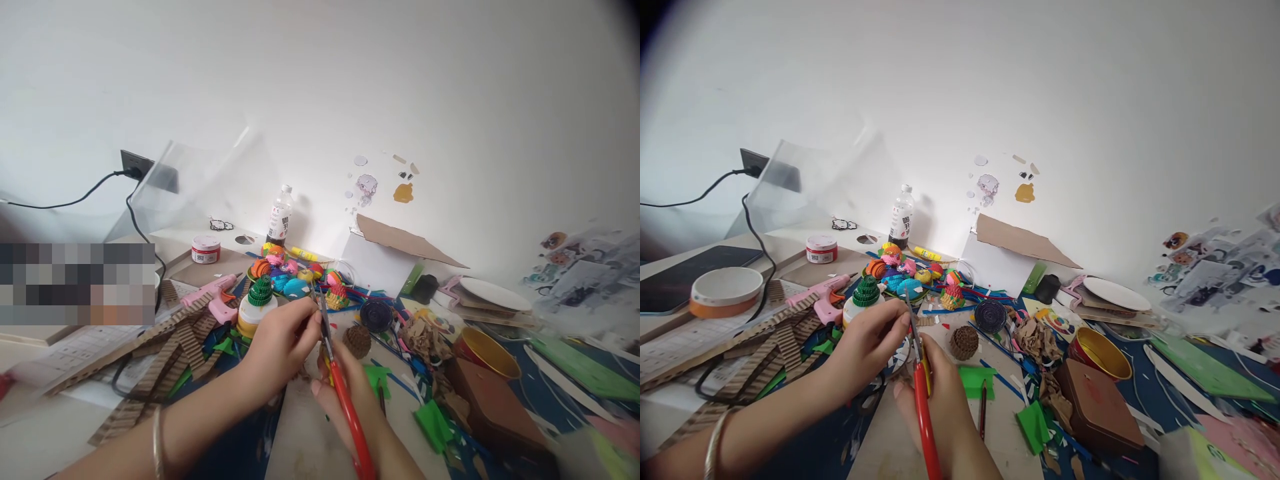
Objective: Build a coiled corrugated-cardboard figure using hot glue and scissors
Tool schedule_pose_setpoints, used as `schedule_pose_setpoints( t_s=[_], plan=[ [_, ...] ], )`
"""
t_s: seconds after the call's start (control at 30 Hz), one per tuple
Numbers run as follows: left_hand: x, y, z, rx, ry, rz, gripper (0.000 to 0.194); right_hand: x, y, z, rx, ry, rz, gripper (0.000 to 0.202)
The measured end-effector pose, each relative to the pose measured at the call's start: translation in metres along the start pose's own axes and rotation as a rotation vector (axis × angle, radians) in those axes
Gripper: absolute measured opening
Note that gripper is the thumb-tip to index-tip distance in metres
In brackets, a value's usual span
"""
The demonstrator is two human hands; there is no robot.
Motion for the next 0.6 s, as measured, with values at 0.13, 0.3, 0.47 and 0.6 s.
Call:
schedule_pose_setpoints(
  t_s=[0.13, 0.3, 0.47, 0.6],
  plan=[
    [-0.0002, -0.0008, 0.0009, -0.025, -0.002, -0.008, 0.024, -0.0005, -0.0024, 0.0002, -0.015, -0.005, 0.015, 0.048],
    [-0.0003, -0.0003, 0.0004, -0.033, 0.012, -0.008, 0.023, -0.0015, -0.0026, 0.0002, 0.018, 0.006, 0.020, 0.044],
    [-0.0021, 0.0017, -0.0014, 0.004, 0.021, 0.003, 0.023, -0.0004, -0.0018, -0.0007, -0.015, 0.023, 0.021, 0.035],
    [-0.0022, 0.0081, -0.0081, 0.192, 0.081, 0.067, 0.021, 0.0015, 0.0017, -0.0031, -0.060, 0.022, 0.006, 0.036]
  ],
)
Point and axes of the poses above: each hand's wrist, its own x-axis towards the middle knuckle, its own z-axis out of the palm, y = z × x, the point moved 8 cm from there along x, towards the middle knuckle, and after that the axes turned 8 degrees about x, right-handed, at the moved point
